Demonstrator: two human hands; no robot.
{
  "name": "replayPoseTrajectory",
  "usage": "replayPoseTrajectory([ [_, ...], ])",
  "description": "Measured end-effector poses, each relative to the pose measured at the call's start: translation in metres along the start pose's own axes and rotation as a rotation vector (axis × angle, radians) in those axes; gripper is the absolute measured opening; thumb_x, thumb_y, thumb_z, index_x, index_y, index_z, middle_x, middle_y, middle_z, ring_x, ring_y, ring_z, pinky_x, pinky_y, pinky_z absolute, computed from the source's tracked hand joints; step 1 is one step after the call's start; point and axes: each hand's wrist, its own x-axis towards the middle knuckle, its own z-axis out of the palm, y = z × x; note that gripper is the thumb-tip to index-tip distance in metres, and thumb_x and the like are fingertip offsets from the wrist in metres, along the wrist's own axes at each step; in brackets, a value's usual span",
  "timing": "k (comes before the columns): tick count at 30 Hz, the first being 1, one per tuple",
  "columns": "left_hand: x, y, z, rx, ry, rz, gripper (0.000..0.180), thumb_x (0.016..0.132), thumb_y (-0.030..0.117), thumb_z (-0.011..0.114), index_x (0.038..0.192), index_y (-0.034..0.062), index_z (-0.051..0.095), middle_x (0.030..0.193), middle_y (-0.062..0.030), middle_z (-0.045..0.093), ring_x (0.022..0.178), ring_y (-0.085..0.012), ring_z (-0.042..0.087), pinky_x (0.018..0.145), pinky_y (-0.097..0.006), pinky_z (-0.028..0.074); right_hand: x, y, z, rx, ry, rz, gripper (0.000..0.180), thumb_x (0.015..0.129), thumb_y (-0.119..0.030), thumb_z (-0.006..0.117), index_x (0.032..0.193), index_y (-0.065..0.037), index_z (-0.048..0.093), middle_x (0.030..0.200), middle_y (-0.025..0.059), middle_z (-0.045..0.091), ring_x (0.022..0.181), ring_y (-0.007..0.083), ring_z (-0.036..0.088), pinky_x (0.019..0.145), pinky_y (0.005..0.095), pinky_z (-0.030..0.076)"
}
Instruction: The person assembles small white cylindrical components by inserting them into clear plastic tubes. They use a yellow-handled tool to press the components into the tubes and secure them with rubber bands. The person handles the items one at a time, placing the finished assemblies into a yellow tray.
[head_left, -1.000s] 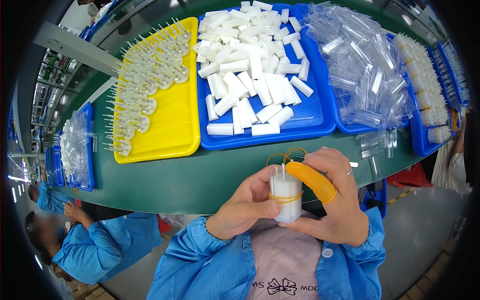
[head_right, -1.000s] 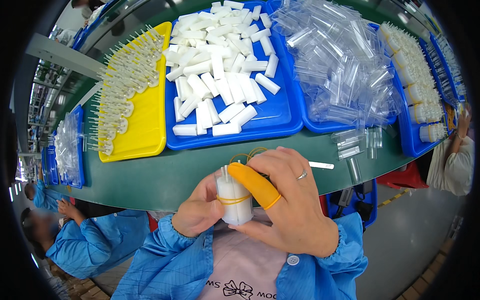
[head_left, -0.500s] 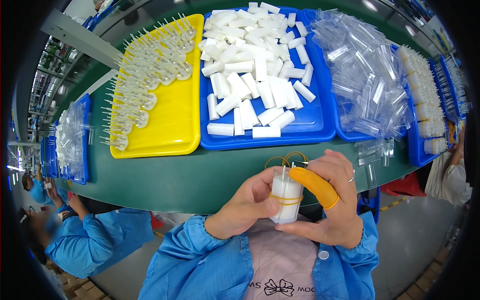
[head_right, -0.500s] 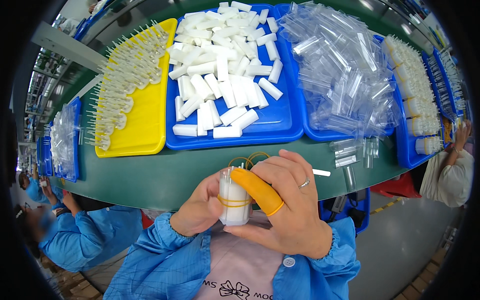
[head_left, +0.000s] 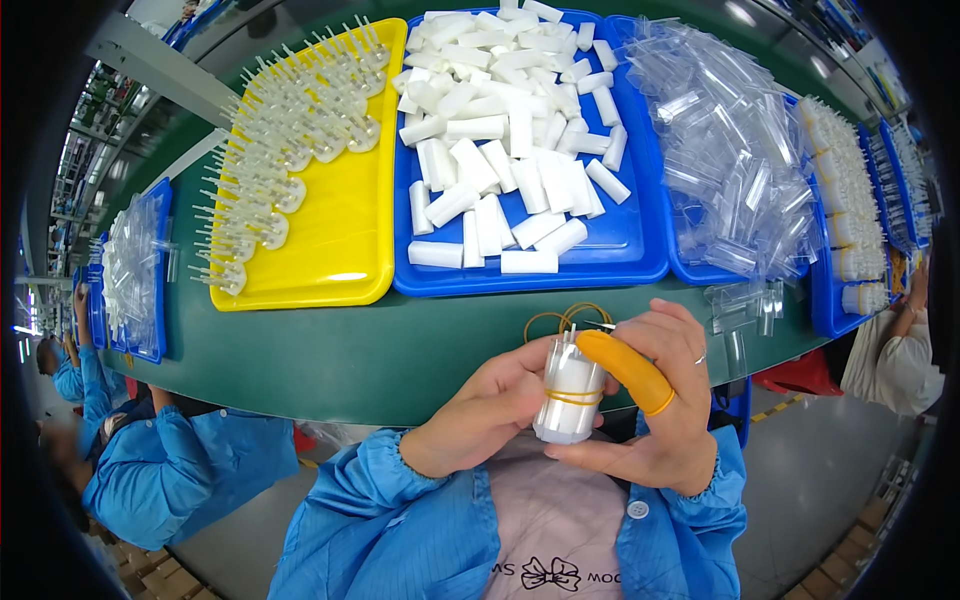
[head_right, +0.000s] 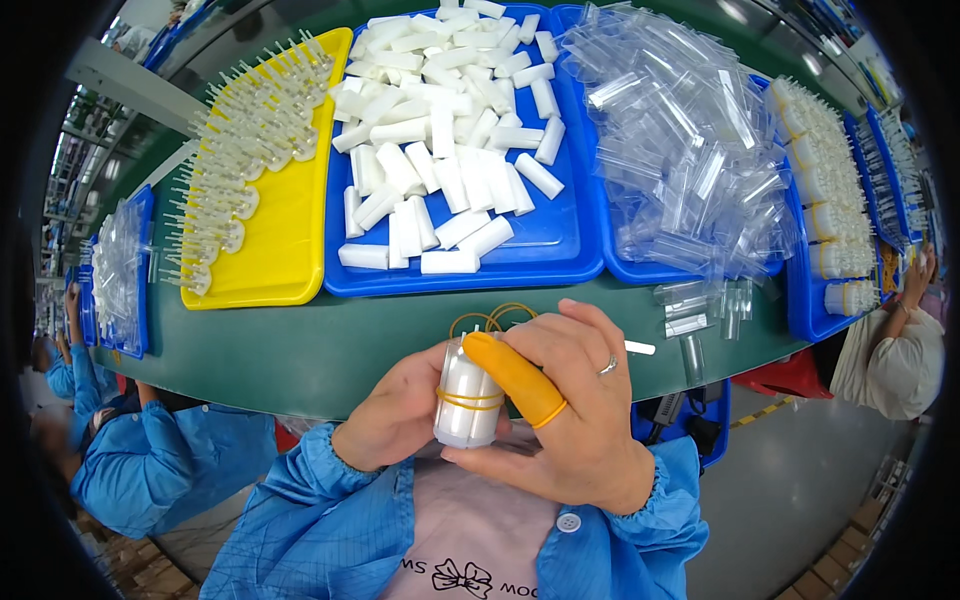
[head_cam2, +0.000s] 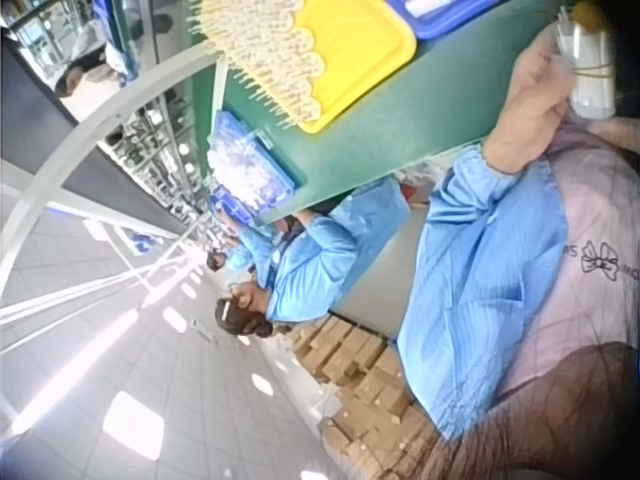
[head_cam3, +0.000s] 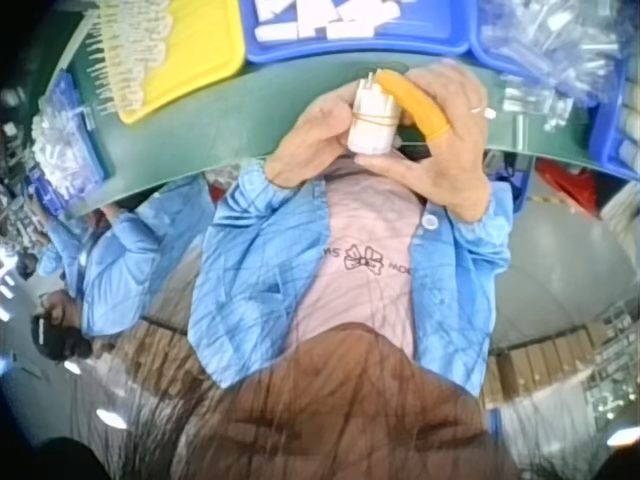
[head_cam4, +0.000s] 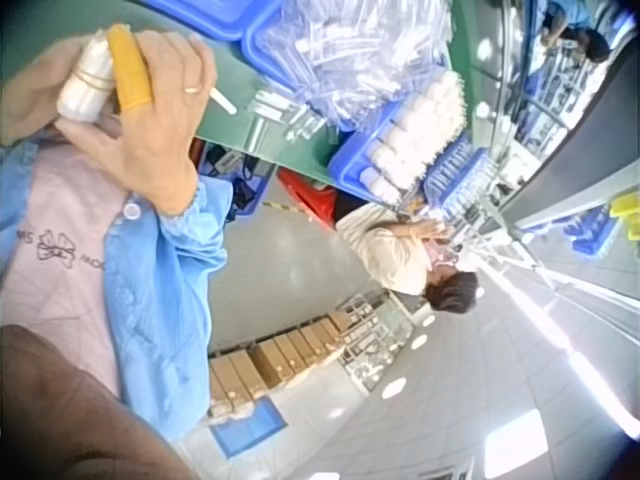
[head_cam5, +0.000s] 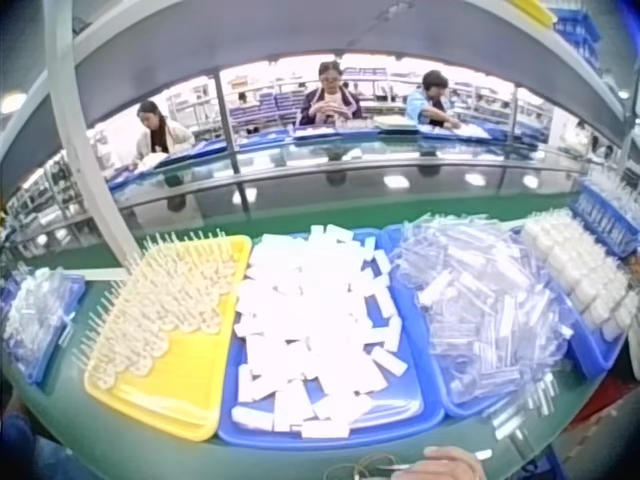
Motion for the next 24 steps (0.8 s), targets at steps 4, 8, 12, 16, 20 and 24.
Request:
replayPoseTrajectory([
  [4, -0.001, 0.0, 0.001, 0.187, 0.11, 0.075, 0.068, 0.085, 0.034, 0.065, 0.137, 0.0048, 0.032, 0.119, -0.0075, 0.052, 0.107, -0.0151, 0.054, 0.093, -0.03, 0.044, 0.0, -0.001, 0.002, 0.031, 0.002, 0.034, 0.067, 0.055, -0.039, 0.08, 0.111, -0.007, 0.062, 0.106, 0.0078, 0.052, 0.1, 0.0278, 0.05, 0.094, 0.048, 0.035],
  [8, 0.003, -0.012, -0.002, 0.301, 0.144, 0.19, 0.067, 0.086, 0.036, 0.063, 0.136, 0.0043, 0.033, 0.119, -0.0087, 0.053, 0.104, -0.0166, 0.056, 0.092, -0.03, 0.044, 0.002, 0.0, 0.005, 0.001, -0.015, 0.023, 0.068, 0.056, -0.038, 0.079, 0.112, -0.006, 0.061, 0.107, 0.0085, 0.052, 0.102, 0.029, 0.05, 0.095, 0.049, 0.034],
  [12, 0.003, -0.009, -0.009, -0.033, 0.055, -0.001, 0.066, 0.085, 0.033, 0.066, 0.135, 0.0034, 0.034, 0.12, -0.0072, 0.053, 0.108, -0.0144, 0.053, 0.092, -0.029, 0.044, -0.002, 0.003, 0.009, -0.026, 0.017, -0.001, 0.068, 0.056, -0.039, 0.079, 0.111, -0.005, 0.061, 0.107, 0.0088, 0.052, 0.104, 0.0296, 0.049, 0.096, 0.0496, 0.033],
  [16, 0.003, -0.001, -0.004, 0.048, 0.118, -0.002, 0.066, 0.084, 0.034, 0.067, 0.134, 0.0031, 0.035, 0.12, -0.0065, 0.053, 0.11, -0.0139, 0.051, 0.093, -0.028, 0.043, 0.002, 0.004, 0.009, -0.017, -0.013, 0.06, 0.065, 0.056, -0.038, 0.078, 0.109, -0.005, 0.062, 0.107, 0.008, 0.053, 0.104, 0.0281, 0.049, 0.096, 0.0488, 0.033],
  [20, 0.004, -0.011, -0.002, 0.221, 0.162, 0.167, 0.067, 0.085, 0.036, 0.065, 0.134, 0.0032, 0.035, 0.121, -0.0066, 0.052, 0.112, -0.0147, 0.051, 0.095, -0.028, 0.042, 0.001, 0.001, 0.01, -0.055, -0.001, 0.05, 0.064, 0.058, -0.038, 0.078, 0.11, -0.005, 0.062, 0.11, 0.0083, 0.053, 0.104, 0.0282, 0.049, 0.096, 0.0485, 0.033],
  [24, 0.005, -0.017, -0.004, 0.138, 0.217, 0.111, 0.08, 0.077, 0.05, 0.068, 0.134, 0.005, 0.033, 0.121, -0.0064, 0.052, 0.108, -0.0175, 0.054, 0.093, -0.033, 0.044, -0.006, 0.005, 0.008, -0.081, -0.013, -0.031, 0.072, 0.058, -0.038, 0.078, 0.119, -0.006, 0.057, 0.12, 0.0096, 0.047, 0.109, 0.0271, 0.046, 0.097, 0.0497, 0.032],
])
